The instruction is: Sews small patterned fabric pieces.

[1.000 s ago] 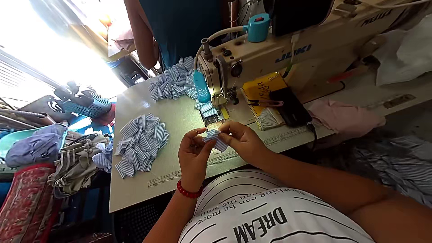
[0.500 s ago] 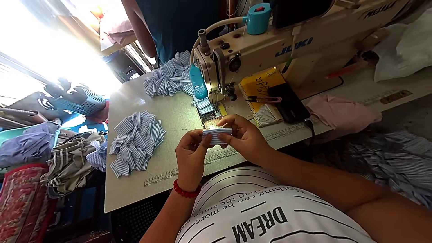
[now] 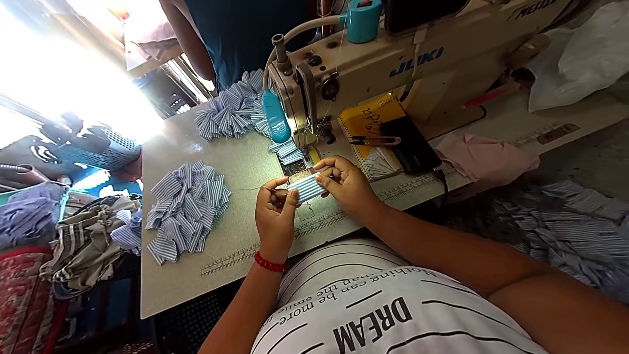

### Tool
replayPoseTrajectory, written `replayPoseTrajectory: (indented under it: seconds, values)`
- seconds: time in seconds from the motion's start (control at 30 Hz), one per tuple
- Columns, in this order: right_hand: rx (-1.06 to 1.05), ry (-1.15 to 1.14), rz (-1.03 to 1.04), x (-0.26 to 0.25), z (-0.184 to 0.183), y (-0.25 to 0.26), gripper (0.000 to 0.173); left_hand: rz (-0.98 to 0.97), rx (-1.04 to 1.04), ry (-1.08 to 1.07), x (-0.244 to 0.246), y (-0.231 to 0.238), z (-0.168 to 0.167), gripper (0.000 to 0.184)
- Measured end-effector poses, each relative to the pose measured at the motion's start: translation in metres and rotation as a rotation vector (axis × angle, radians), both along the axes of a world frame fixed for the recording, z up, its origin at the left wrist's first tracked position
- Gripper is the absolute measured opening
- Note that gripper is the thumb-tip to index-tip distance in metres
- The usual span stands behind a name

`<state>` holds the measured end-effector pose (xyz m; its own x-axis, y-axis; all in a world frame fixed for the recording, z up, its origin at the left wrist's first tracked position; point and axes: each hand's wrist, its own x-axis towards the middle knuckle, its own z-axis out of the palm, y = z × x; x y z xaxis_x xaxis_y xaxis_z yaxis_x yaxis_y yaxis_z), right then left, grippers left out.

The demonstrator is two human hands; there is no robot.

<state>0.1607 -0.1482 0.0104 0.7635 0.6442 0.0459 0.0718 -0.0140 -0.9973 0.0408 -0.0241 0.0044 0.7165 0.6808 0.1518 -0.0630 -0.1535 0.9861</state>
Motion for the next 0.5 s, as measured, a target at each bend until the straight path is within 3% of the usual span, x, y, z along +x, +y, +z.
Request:
replayPoseTrajectory:
  seconds: [0.2, 0.3, 0.4, 0.5]
  values:
    - [-0.297, -0.48, -0.048, 0.011, -0.012, 0.021, 0.025, 0.028, 0.599, 0.232, 0.016, 0.018, -0.02, 0.028]
    - [-0.425, -0.688, -0.068, 0.024, -0.024, 0.037, 0.021, -0.011, 0.709, 0.423, 0.031, 0.03, -0.021, 0.024]
    - [-0.556, -0.725, -0.009, 0.033, -0.031, 0.047, 0.022, -0.061, 0.8, 0.569, 0.043, 0.037, -0.02, 0.021]
    - [-0.573, -0.716, -0.017, 0.036, -0.037, 0.05, 0.021, -0.051, 0.945, 0.504, 0.046, 0.037, -0.027, 0.016]
